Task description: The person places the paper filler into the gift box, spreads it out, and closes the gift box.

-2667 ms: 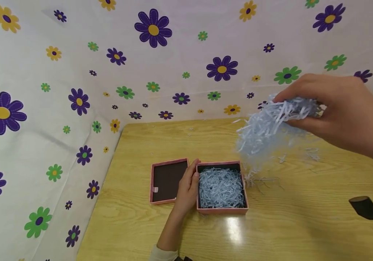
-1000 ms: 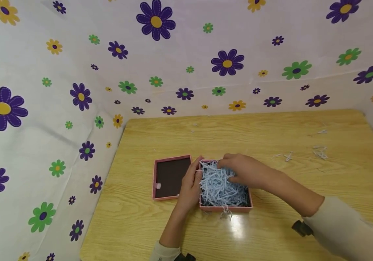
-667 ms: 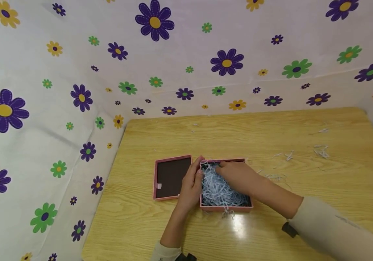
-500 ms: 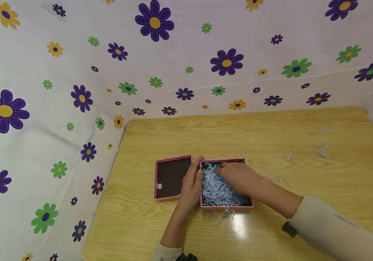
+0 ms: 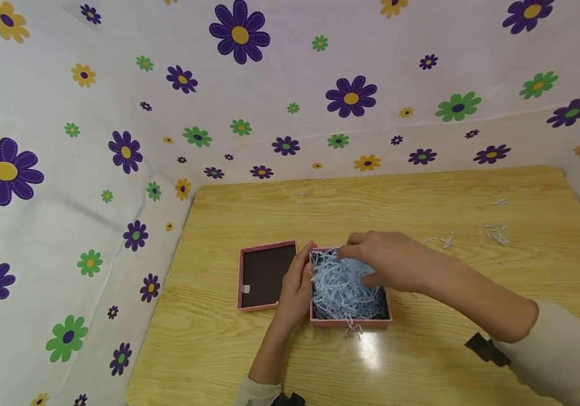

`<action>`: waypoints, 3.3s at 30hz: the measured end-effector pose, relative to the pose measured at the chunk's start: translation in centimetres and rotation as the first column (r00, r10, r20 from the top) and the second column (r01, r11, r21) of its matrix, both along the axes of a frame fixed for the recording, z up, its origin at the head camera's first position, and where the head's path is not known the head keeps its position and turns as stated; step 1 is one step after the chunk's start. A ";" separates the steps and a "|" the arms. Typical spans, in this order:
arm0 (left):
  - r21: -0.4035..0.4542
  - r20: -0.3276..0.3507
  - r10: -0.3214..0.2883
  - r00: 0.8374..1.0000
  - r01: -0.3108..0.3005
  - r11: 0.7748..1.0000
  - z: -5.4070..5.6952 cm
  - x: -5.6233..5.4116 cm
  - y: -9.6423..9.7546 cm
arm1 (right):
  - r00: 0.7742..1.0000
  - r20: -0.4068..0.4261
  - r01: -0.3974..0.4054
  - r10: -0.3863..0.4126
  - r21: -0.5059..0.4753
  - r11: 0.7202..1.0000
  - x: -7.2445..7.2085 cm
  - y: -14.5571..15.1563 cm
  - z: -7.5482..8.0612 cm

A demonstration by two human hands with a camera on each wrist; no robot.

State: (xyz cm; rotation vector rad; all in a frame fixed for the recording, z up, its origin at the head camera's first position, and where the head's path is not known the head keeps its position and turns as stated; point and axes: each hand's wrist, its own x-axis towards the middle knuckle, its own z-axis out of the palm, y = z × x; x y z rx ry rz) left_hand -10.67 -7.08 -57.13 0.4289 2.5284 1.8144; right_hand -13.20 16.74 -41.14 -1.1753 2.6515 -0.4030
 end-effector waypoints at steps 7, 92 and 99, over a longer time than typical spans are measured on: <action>0.010 0.004 0.000 1.000 0.000 1.000 0.0 0.0 -0.2 | 0.992 0.062 -0.114 0.113 0.012 0.993 0.2 -1.3 -2.9; 0.014 -0.012 0.000 1.000 0.000 1.000 -0.4 -0.3 0.0 | 0.995 0.003 -0.099 0.100 0.191 0.977 0.2 -3.8 -9.2; 0.019 -0.010 0.010 1.000 -0.010 1.000 -0.4 -0.2 0.2 | 0.988 -0.115 -0.078 0.100 0.178 0.981 0.2 -4.4 -10.9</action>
